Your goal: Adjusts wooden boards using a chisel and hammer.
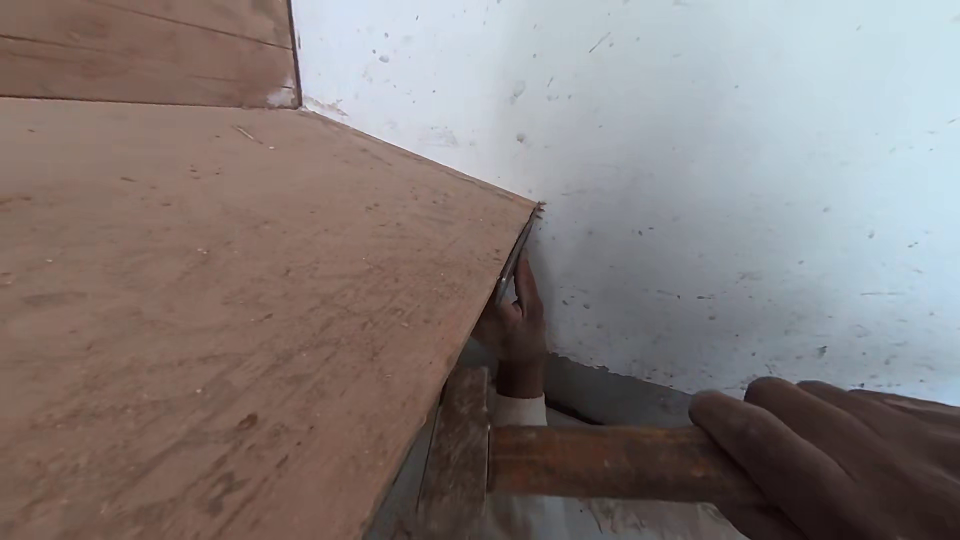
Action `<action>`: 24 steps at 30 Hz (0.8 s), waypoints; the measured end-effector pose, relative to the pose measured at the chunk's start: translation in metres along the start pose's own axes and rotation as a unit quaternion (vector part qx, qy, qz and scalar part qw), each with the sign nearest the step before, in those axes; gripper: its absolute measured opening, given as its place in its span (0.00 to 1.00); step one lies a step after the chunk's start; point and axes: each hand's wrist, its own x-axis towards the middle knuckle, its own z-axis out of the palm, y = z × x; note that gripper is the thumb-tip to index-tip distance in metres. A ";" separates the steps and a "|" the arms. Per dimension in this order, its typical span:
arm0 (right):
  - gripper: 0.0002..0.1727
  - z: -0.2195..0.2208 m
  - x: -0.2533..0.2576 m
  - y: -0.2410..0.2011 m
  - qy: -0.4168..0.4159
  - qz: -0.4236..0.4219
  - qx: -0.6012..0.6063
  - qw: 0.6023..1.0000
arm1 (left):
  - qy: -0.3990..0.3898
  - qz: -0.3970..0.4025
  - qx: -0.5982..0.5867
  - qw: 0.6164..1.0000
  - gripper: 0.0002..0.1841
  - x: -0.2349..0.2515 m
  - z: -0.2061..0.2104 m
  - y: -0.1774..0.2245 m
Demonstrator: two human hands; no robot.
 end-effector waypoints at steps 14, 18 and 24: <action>0.20 0.024 0.004 0.017 0.025 0.022 -0.010 0.999 | -0.032 -0.138 -0.112 0.984 0.16 -0.001 -0.002 0.023; 0.18 0.030 0.001 0.022 0.014 0.041 -0.025 0.999 | -0.075 -0.004 -0.180 0.981 0.16 -0.019 0.001 -0.016; 0.17 0.020 -0.001 0.019 0.045 0.027 -0.017 0.998 | -0.030 -0.066 -0.049 0.996 0.14 0.002 0.000 0.022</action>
